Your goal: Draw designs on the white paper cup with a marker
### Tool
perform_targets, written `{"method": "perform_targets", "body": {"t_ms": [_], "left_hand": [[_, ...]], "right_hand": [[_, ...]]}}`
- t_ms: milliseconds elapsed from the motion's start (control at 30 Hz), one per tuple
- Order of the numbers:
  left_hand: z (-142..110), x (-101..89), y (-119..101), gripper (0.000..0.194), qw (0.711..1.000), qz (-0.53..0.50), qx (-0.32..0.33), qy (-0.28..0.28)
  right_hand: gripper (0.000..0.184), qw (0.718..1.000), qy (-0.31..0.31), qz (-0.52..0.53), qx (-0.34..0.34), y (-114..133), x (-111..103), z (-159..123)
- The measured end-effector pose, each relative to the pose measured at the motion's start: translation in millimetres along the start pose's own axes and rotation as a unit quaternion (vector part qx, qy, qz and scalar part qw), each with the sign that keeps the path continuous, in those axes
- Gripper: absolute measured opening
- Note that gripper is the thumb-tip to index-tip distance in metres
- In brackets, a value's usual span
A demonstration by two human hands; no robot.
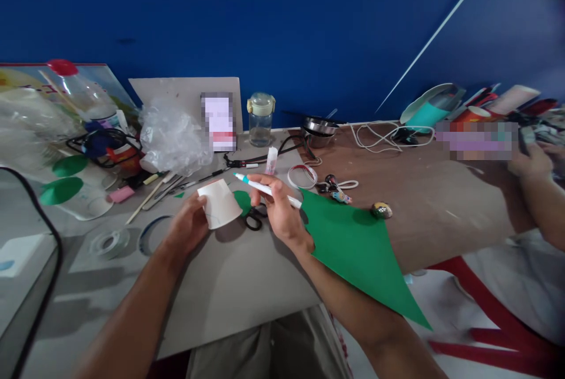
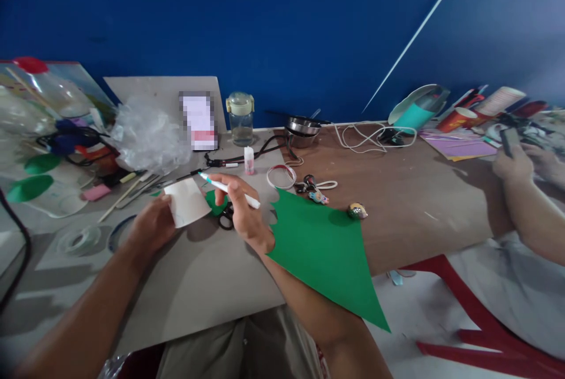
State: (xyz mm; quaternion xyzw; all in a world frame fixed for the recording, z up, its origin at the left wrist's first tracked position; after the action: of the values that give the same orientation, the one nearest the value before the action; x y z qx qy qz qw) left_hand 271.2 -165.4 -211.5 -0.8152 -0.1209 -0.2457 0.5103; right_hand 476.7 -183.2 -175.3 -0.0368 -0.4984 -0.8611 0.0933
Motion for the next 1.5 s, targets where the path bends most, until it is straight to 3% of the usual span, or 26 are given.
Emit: {"method": "perform_targets", "body": {"t_ms": [233,600,900,1167,1500], "left_hand": [[2.8,-1.5,-1.4,0.034,0.999,-0.022,0.034,-0.023],[5.0,-2.7,-0.3,0.033,0.999,-0.032,0.018,-0.036],[2.4,1.2,-1.2,0.046,0.999,-0.036,0.010,-0.018],[-0.4,2.1,-3.5,0.043,1.000,-0.018,0.014,-0.007],[-1.7,4.9,-3.0,0.048,0.999,-0.028,0.011,-0.013]], "right_hand": [[0.048,0.996,0.086,-0.011,0.004,16.1,4.6,-2.4],[0.043,0.995,0.072,-0.065,0.021,21.7,5.6,-2.1],[0.037,0.995,0.082,-0.051,0.011,20.7,7.1,0.5],[0.032,0.991,0.099,-0.089,0.002,27.6,6.5,2.4],[0.035,0.998,0.058,-0.023,0.013,11.2,3.4,1.9]]}}
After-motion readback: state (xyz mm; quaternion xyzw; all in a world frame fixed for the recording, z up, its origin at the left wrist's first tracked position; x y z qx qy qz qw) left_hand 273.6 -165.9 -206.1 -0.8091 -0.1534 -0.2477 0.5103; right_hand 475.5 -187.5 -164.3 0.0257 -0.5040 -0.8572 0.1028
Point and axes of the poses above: each hand's wrist, its own z-axis towards the middle knuckle, its own x-axis out of the palm, y = z × x, the point moved 1 cm from there along z, towards the middle knuckle, and after that the axes turned 13 degrees about -x, right-handed, at the moved point
